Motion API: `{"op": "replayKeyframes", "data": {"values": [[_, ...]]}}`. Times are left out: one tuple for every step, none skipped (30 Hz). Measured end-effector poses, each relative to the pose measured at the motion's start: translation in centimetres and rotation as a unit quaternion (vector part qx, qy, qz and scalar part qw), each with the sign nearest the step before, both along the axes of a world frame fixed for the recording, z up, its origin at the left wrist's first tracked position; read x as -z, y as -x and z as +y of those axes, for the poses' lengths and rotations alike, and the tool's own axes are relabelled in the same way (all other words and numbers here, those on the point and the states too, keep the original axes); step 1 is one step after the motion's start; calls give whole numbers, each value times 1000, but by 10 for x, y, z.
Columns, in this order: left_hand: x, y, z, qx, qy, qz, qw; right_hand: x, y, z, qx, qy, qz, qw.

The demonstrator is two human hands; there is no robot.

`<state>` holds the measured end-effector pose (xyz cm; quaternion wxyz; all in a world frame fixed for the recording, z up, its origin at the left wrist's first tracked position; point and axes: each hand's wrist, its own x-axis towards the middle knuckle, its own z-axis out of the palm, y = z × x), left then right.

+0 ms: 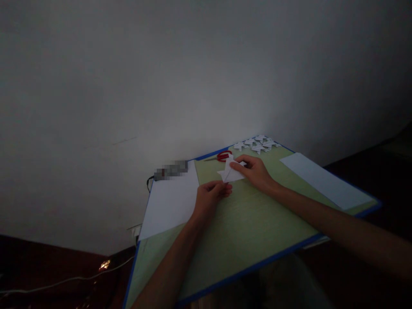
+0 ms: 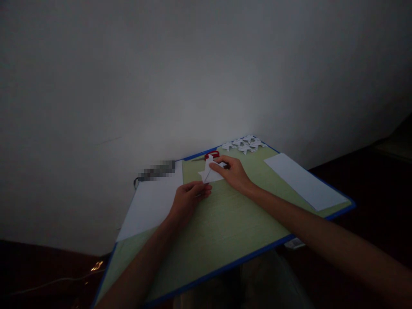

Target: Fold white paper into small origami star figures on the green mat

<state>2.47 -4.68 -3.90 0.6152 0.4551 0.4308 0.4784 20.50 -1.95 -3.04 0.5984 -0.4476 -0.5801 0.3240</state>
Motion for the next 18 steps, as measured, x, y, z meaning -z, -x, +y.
{"op": "replayKeyframes", "data": {"values": [[0,0,0,0,0,0,1000,0,0,0,-2,-1,2,1000],[0,0,0,2,1,1,1000,1,0,1,-4,-1,4,1000],[0,1,0,4,1,2,1000,1,0,1,-7,-2,4,1000],[0,1,0,6,0,3,1000,1,0,1,-9,-2,2,1000],[1,1,0,6,-1,4,1000,1,0,1,-11,-3,-1,1000],[1,1,0,5,-3,7,1000,1,0,1,-12,-3,-4,1000],[1,1,1,3,-6,11,1000,0,0,0,-13,-4,-5,1000],[1,1,1,-2,-9,15,1000,0,0,0,-14,-3,-5,1000],[0,1,1,-7,-12,21,1000,-1,0,0,-16,-4,-4,1000],[0,0,1,-10,-16,27,999,-1,0,0,-18,-3,-3,1000],[0,0,1,-12,-19,33,999,-1,0,0,-21,-2,-1,1000],[-1,0,1,-13,-23,39,999,-1,0,0,-23,0,1,1000],[-2,0,1,-12,-28,45,999,-1,0,0,-24,1,3,1000],[-2,0,1,-7,-31,52,998,0,0,1,-25,3,4,1000],[-3,0,1,-4,-33,59,998,0,0,1,-25,6,5,1000],[-3,0,2,-2,-34,66,997,1,0,2,-25,7,7,1000],[-3,1,2,-4,-38,77,996,1,0,2,-25,8,9,1000],[-4,2,2,-14,-46,93,995,2,0,3,-27,9,12,1000]]}}
